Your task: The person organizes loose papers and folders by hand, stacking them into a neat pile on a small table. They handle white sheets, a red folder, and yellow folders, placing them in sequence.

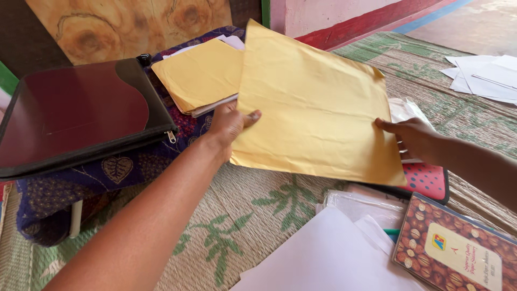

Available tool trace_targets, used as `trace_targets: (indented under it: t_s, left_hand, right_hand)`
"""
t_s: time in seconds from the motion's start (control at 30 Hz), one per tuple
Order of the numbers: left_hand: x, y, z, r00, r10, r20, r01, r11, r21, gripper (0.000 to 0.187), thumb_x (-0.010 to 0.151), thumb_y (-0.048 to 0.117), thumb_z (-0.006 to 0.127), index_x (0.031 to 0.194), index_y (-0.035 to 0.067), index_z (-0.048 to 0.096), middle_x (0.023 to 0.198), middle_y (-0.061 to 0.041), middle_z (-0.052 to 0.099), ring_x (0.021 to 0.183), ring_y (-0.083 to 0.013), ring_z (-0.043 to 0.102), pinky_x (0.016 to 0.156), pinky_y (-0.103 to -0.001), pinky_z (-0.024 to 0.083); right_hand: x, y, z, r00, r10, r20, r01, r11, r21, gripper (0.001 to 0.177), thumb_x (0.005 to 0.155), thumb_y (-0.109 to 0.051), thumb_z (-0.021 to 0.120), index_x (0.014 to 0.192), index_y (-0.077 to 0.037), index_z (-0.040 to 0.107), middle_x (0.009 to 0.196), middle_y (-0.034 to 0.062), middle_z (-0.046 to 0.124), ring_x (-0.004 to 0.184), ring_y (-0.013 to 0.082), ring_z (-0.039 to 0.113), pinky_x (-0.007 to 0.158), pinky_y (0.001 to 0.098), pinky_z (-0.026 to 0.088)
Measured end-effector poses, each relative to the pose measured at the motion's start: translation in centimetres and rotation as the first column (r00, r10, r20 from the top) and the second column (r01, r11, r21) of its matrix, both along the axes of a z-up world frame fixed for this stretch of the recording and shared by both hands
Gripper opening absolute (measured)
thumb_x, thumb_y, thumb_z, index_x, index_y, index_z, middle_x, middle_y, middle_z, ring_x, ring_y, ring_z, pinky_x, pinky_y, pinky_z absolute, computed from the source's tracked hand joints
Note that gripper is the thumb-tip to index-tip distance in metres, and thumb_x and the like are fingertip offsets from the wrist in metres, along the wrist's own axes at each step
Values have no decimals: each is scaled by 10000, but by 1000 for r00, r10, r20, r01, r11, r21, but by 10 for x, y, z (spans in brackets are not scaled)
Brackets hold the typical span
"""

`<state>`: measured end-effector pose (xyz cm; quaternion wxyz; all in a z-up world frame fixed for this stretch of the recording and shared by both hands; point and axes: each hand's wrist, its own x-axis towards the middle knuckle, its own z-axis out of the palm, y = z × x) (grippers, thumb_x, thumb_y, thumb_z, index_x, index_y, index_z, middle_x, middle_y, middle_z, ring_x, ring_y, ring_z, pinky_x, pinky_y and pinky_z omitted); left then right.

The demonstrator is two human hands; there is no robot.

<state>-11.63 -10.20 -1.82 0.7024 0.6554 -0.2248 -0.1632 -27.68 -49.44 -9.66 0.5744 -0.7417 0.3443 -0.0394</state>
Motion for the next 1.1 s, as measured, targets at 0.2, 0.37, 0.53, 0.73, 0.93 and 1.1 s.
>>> trace_targets:
  t_s: [0.2,0.37,0.53,0.73,0.93,1.1]
  left_hand:
    - [13,5,15,958,55,-281,-22,993,117,386,895,145,641,1244,-15,600,1167,-208,707,1016,-294,738,865,-453,636]
    - [18,7,7,946,-162,-282,114,978,-177,624,974,477,404,1395,34,529,1311,-170,676,1143,-261,712,946,-441,606]
    - [3,5,-1,928,-152,-339,-26,883,-468,947,916,761,240,1468,27,475,1376,-165,631,1213,-274,663,987,-450,572]
    - [-11,-13,5,949,-192,-250,15,819,-574,816,874,639,494,1460,73,448,1389,-155,577,1212,-305,649,994,-481,568]
    - [-37,-38,0,975,-83,-204,2,930,-368,629,793,254,783,1311,13,520,1156,-159,683,992,-265,729,871,-399,646]
    - [-47,-42,-5,971,68,-229,-133,951,-279,423,764,65,688,1166,-39,610,1079,-172,723,938,-253,760,779,-380,673]
  right_hand:
    - [-5,9,-1,974,56,221,-109,965,237,405,905,-87,684,1294,12,628,1079,143,731,873,210,732,756,346,613]
    - [5,2,1,934,-80,347,-22,960,278,483,900,3,667,1379,32,608,1110,169,718,912,214,734,803,332,629]
    - [11,-2,6,880,-162,446,15,949,316,483,911,16,653,1389,18,585,1155,166,711,954,206,745,840,306,638]
    - [17,17,18,839,-275,469,129,939,319,443,919,18,670,1360,13,624,1155,148,724,976,201,739,870,282,629]
    - [21,78,31,828,-261,497,58,920,386,328,915,19,651,1241,45,628,1127,145,723,968,207,738,875,321,633]
    - [15,118,44,868,-157,470,-99,875,474,292,923,-68,632,1205,4,622,1093,87,738,986,183,737,871,304,619]
